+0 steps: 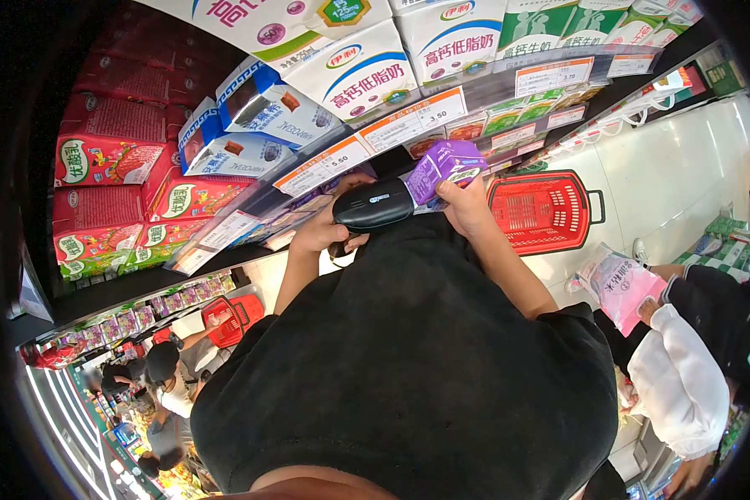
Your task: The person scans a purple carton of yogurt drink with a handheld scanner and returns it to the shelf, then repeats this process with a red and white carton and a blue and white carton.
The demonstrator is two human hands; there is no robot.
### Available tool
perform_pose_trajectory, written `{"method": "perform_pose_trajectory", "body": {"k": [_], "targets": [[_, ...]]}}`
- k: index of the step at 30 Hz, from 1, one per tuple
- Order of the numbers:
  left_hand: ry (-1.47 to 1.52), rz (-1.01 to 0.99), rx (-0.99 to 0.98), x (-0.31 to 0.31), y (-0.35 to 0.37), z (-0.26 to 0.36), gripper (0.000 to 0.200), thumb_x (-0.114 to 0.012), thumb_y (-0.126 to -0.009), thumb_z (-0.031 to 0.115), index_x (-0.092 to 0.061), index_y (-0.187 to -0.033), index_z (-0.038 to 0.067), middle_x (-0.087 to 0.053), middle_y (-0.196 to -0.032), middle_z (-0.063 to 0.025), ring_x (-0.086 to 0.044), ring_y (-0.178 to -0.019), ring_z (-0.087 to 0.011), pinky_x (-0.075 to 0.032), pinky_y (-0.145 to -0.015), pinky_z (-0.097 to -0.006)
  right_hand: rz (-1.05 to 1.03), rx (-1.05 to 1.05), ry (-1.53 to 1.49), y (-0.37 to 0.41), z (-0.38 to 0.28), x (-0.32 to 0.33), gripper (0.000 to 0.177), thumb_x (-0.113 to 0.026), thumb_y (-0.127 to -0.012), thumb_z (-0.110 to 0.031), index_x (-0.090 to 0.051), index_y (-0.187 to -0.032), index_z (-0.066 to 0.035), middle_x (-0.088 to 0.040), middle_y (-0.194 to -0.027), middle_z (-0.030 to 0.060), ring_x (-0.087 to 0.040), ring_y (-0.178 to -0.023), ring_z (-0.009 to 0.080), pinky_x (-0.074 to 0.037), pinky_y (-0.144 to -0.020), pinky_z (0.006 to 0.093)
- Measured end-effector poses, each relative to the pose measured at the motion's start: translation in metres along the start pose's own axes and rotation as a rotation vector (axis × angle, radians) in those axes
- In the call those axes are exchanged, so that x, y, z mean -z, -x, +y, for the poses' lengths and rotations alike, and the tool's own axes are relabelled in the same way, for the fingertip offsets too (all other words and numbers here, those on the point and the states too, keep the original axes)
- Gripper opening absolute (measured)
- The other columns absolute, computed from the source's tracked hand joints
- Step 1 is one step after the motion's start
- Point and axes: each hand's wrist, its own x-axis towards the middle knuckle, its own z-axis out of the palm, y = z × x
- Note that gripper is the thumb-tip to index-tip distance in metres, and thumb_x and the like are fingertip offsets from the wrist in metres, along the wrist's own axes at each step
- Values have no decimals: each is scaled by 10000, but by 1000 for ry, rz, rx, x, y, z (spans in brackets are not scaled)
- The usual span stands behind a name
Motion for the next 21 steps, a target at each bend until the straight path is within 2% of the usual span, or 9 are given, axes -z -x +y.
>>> {"method": "perform_pose_trajectory", "body": {"k": [6, 12, 14, 16, 17, 18, 19, 20, 21], "targets": [[336, 11, -159, -10, 7, 1, 936, -803, -710, 434, -275, -1359, 11, -569, -969, -210, -486, -468, -160, -361, -400, -255, 8, 7, 1, 0, 1, 7, 684, -805, -754, -214, -409, -1284, -39, -586, -1156, 102, -593, -1092, 243, -500, -941, 414], [438, 22, -189, -8, 14, -6, 1001, -822, -666, 477, -288, -1349, -23, -577, -995, -228, -468, -419, -151, -340, -350, -248, 16, 39, -55, 2, 1, 10, 654, -789, -768, -191, -412, -1281, -46, -581, -1132, 86, -603, -1052, 230, -498, -930, 399], [426, -16, -204, 5, 23, -16, 1042, -827, -625, 546, -318, -1310, -52, -594, -979, -215, -434, -376, -130, -307, -313, -229, 18, 114, 306, 2, 2, 11, 566, -793, -745, -128, -468, -1204, -56, -595, -1075, 48, -614, -959, 173, -500, -866, 330], [432, -103, -191, 9, 30, -10, 1030, -830, -593, 587, -379, -1261, -53, -604, -960, -205, -431, -371, -120, -297, -309, -226, -39, 181, 413, -1, -18, -31, 535, -802, -713, -94, -504, -1156, -59, -590, -1084, 81, -605, -982, 208, -484, -871, 338], [516, -102, -135, 2, 34, -3, 1034, -842, -552, 610, -422, -1223, -55, -610, -976, -209, -500, -411, -135, -334, -320, -231, -227, 379, 594, -8, -18, -39, 519, -804, -697, -78, -520, -1131, -63, -588, -1083, 105, -596, -1006, 230, -475, -884, 353], [515, -85, -152, 4, 39, -9, 1034, -842, -552, 610, -422, -1223, -55, -610, -976, -209, -500, -411, -135, -334, -320, -231, -419, 583, 765, -14, -18, -46, 503, -806, -682, -62, -535, -1106, -68, -587, -1081, 128, -586, -1031, 253, -465, -896, 369], [460, -9, -222, 9, 41, -19, 1057, -851, -526, 615, -428, -1220, -59, -616, -1003, -209, -559, -500, -147, -392, -380, -232, -515, 582, 852, -19, -19, -51, 503, -819, -669, -72, -558, -1099, -73, -582, -1099, 169, -565, -1076, 304, -447, -910, 394], [404, 63, -291, 18, 43, -28, 1079, -860, -500, 621, -433, -1218, -63, -621, -1029, -209, -618, -590, -158, -450, -440, -232, -534, 578, 847, -23, -19, -59, 503, -819, -669, -72, -558, -1099, -73, -582, -1099, 169, -565, -1076, 304, -447, -910, 394], [373, -26, -245, 27, 50, -22, 1100, -863, -473, 631, -447, -1213, -68, -626, -1081, -202, -655, -832, -175, -513, -643, -230, -620, 626, 913, -27, -19, -68, 512, -819, -670, -78, -562, -1113, -80, -578, -1120, 175, -561, -1083, 321, -447, -904, 394]]}}
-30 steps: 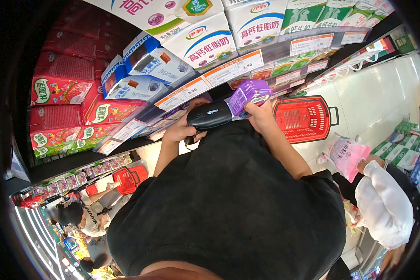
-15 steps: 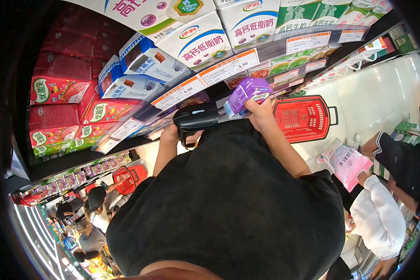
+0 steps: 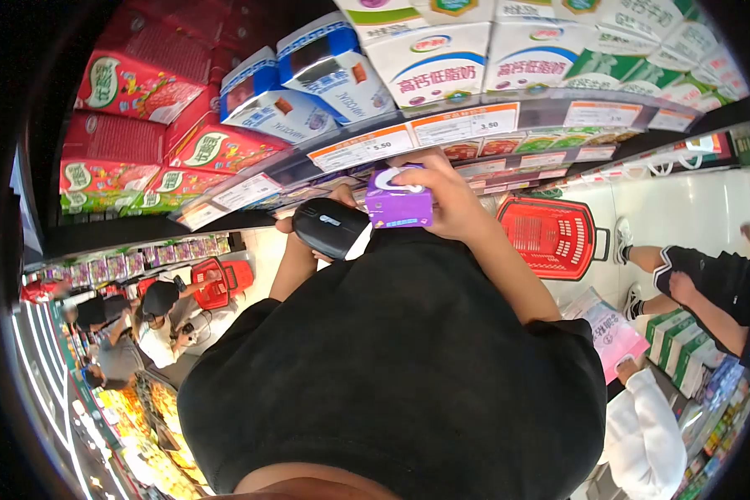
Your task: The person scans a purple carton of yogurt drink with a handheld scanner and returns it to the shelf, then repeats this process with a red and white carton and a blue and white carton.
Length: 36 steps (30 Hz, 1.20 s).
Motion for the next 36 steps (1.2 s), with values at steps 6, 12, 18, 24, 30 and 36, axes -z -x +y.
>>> {"method": "perform_pose_trajectory", "body": {"k": [6, 12, 18, 24, 30, 36], "targets": [[122, -18, -150, -5, 33, -3, 1081, -889, -483, 558, -416, -1240, -50, -631, -1025, -200, -618, -647, -155, -450, -425, -236, -188, 43, 27, -28, 4, -15, 538, -834, -673, -95, -552, -1131, -83, -676, -1021, 111, -676, -922, 286, -529, -793, 364], [182, 21, -221, -11, 46, -19, 1070, -877, -501, 563, -407, -1259, -26, -597, -1061, -209, -513, -477, -118, -362, -327, -232, -271, 102, 18, -46, 0, -31, 517, -818, -674, -48, -593, -1138, -80, -671, -1077, 108, -654, -1008, 282, -518, -848, 359], [215, -33, -211, -25, 54, -18, 1119, -851, -484, 629, -413, -1259, -49, -601, -1078, -205, -594, -631, -143, -459, -447, -238, -157, -222, 73, -36, 28, -43, 363, -749, -743, -33, -647, -1091, -30, -672, -1069, 124, -638, -1016, 268, -494, -872, 351], [277, -97, -216, -40, 50, -21, 1125, -821, -510, 662, -407, -1278, -48, -565, -1200, -245, -606, -603, -152, -487, -472, -230, -291, -596, 61, -64, 10, -56, 374, -703, -840, -275, -647, -1121, -34, -674, -1062, 139, -617, -1028, 280, -462, -895, 364], [245, 3, -216, -35, 65, -27, 1128, -827, -533, 640, -359, -1302, -41, -562, -1202, -256, -492, -407, -128, -351, -310, -230, -284, -566, 112, -58, 39, -92, 390, -676, -860, -275, -605, -1173, -55, -629, -1178, 136, -591, -1088, 291, -454, -932, 375], [108, 19, -238, -16, 59, -30, 1111, -829, -533, 641, -372, -1270, -53, -590, -1109, -254, -475, -389, -124, -338, -301, -230, -51, -459, -166, -55, 28, -114, 372, -681, -842, -261, -612, -1137, -45, -643, -1116, 144, -605, -1054, 299, -464, -906, 384]]}}
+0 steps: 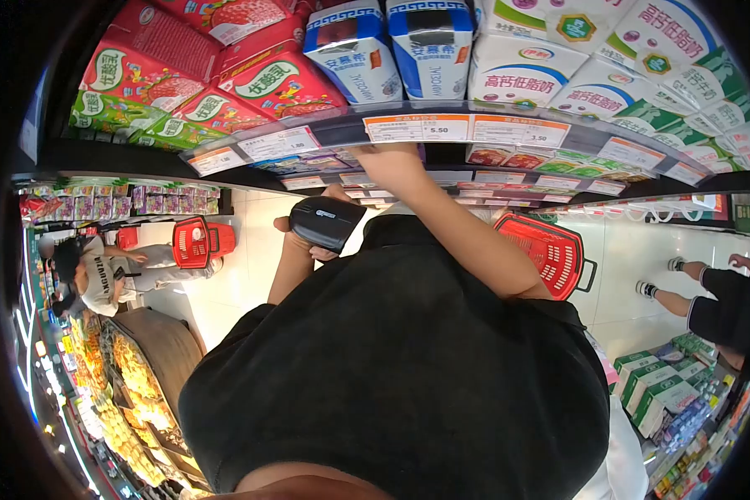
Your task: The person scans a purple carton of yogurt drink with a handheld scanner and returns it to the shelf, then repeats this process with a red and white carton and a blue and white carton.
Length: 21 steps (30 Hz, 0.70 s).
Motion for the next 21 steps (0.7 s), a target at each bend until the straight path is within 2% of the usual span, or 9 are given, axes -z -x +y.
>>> {"method": "perform_pose_trajectory", "body": {"k": [1, 3, 5, 8, 12, 14, 15, 17, 21], "targets": [[5, -5, 7, 1, -2, -1, 1111, -829, -533, 641, -372, -1270, -53, -590, -1109, -254, -475, -389, -124, -338, -301, -230, 9, -3, 4, 1, 2, 0, 372, -681, -842, -261, -612, -1137, -45, -643, -1116, 144, -605, -1054, 299, -464, -906, 384], [-42, 64, 19, -5, -9, -1, 1112, -829, -522, 649, -381, -1255, -58, -600, -1065, -250, -483, -393, -123, -350, -306, -234, 10, -18, 89, 0, -2, 3, 348, -748, -807, -151, -603, -1082, 6, -655, -1039, 93, -621, -934, 187, -490, -833, 323], [106, 35, 88, -19, -17, 0, 1112, -831, -508, 656, -395, -1241, -59, -604, -1076, -242, -512, -416, -126, -375, -320, -236, -8, -81, 289, 7, -17, 20, 388, -765, -775, -151, -595, -1088, 4, -652, -1040, 116, -636, -926, 235, -492, -827, 343], [43, 57, 89, -10, -22, -1, 1105, -849, -516, 618, -372, -1258, -48, -603, -1101, -225, -505, -466, -108, -377, -350, -213, 49, 152, 518, 29, -30, 47, 388, -770, -741, -143, -614, -1069, -7, -640, -1030, 184, -632, -907, 338, -488, -806, 373], [187, -24, 150, -12, -32, -8, 1060, -867, -559, 543, -355, -1277, -46, -601, -1046, -235, -441, -423, -91, -336, -326, -221, 171, 252, 381, 72, -18, 84, 314, -728, -754, -111, -624, -1039, -26, -635, -979, 189, -618, -909, 336, -478, -797, 417], [161, 41, 197, -17, -37, -9, 1044, -857, -582, 543, -355, -1269, -61, -601, -1006, -236, -425, -393, -89, -313, -307, -228, 482, 309, 603, 88, -1, 103, 308, -735, -713, -28, -577, -976, -16, -573, -910, 153, -570, -844, 308, -454, -765, 407], [164, 36, 201, -16, -39, -11, 1044, -857, -582, 543, -355, -1269, -61, -601, -1006, -236, -425, -393, -89, -313, -307, -228, 486, 308, 608, 87, 2, 107, 308, -735, -713, -28, -577, -976, -16, -573, -910, 153, -570, -844, 308, -454, -765, 407], [84, 62, 217, -12, -43, -14, 1050, -849, -585, 556, -355, -1261, -79, -611, -957, -222, -424, -369, -95, -304, -298, -227, 884, 393, 676, 79, 9, 116, 343, -752, -730, -48, -497, -960, -28, -506, -943, 118, -514, -837, 221, -421, -736, 328], [-27, 25, 244, -2, -58, -16, 1062, -840, -576, 576, -360, -1251, -89, -618, -906, -204, -425, -349, -104, -300, -293, -225, 916, 417, 717, 66, 13, 114, 583, -839, -641, -125, -441, -1047, 4, -450, -1017, 134, -448, -997, 264, -381, -847, 397]]}}
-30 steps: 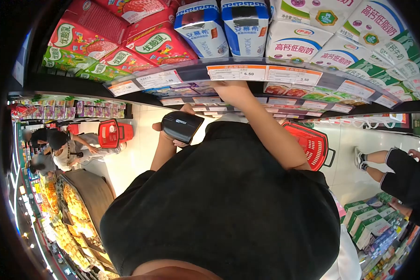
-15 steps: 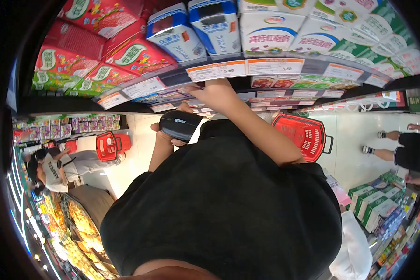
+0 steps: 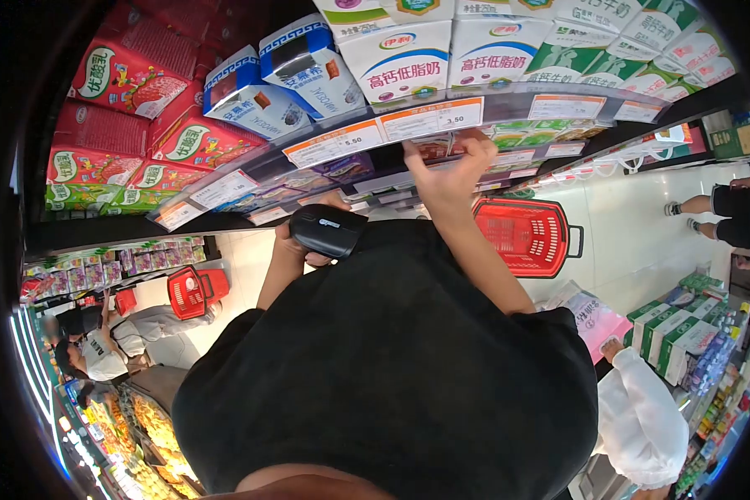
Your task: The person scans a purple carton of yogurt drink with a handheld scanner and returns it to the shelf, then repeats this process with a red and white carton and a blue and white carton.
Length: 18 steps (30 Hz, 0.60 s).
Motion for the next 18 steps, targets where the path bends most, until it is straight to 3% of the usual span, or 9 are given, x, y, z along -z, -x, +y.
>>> {"method": "perform_pose_trajectory", "body": {"k": [1, 3, 7, 10, 12, 18], "targets": [[-16, -6, 19, -1, -5, 1, 1058, -843, -574, 574, -363, -1249, -85, -618, -894, -200, -431, -350, -106, -302, -294, -225, 4, -3, 3, -2, -2, -3, 583, -839, -641, -125, -441, -1047, 4, -450, -1017, 134, -448, -997, 264, -381, -847, 397], [-33, 5, 41, -4, -10, 1, 1046, -851, -562, 568, -373, -1234, -74, -618, -888, -195, -447, -356, -110, -307, -295, -225, -42, -24, 90, -7, -6, -9, 794, -892, -552, -195, -393, -1134, 13, -461, -1044, 213, -440, -997, 383, -368, -851, 513], [-20, 2, 63, -12, -15, 1, 1041, -856, -554, 564, -377, -1233, -64, -618, -905, -196, -452, -358, -116, -308, -293, -227, -50, 58, 122, -11, -8, -15, 834, -879, -584, -177, -382, -1205, 72, -463, -1087, 198, -425, -1037, 358, -354, -910, 456], [58, -8, 132, -23, -16, 2, 1055, -855, -545, 577, -373, -1239, -54, -617, -927, -198, -454, -359, -121, -303, -292, -231, -7, 51, 119, -8, -2, -17, 823, -885, -581, -180, -396, -1198, 58, -467, -1102, 225, -418, -1042, 378, -347, -910, 480], [36, 15, 121, -23, -13, 1, 1063, -853, -541, 585, -367, -1244, -48, -616, -948, -201, -461, -365, -128, -296, -292, -234, -87, -19, 134, -7, 1, -16, 894, -888, -523, -172, -359, -1217, 21, -458, -1071, 238, -432, -1018, 413, -359, -879, 525], [107, 32, 115, -20, -8, -2, 1052, -880, -532, 535, -366, -1256, -28, -616, -975, -200, -468, -377, -139, -291, -297, -232, 6, 38, 92, -5, 1, -20, 899, -878, -539, -139, -343, -1242, 25, -451, -1112, 244, -422, -1038, 426, -349, -900, 528]]}}
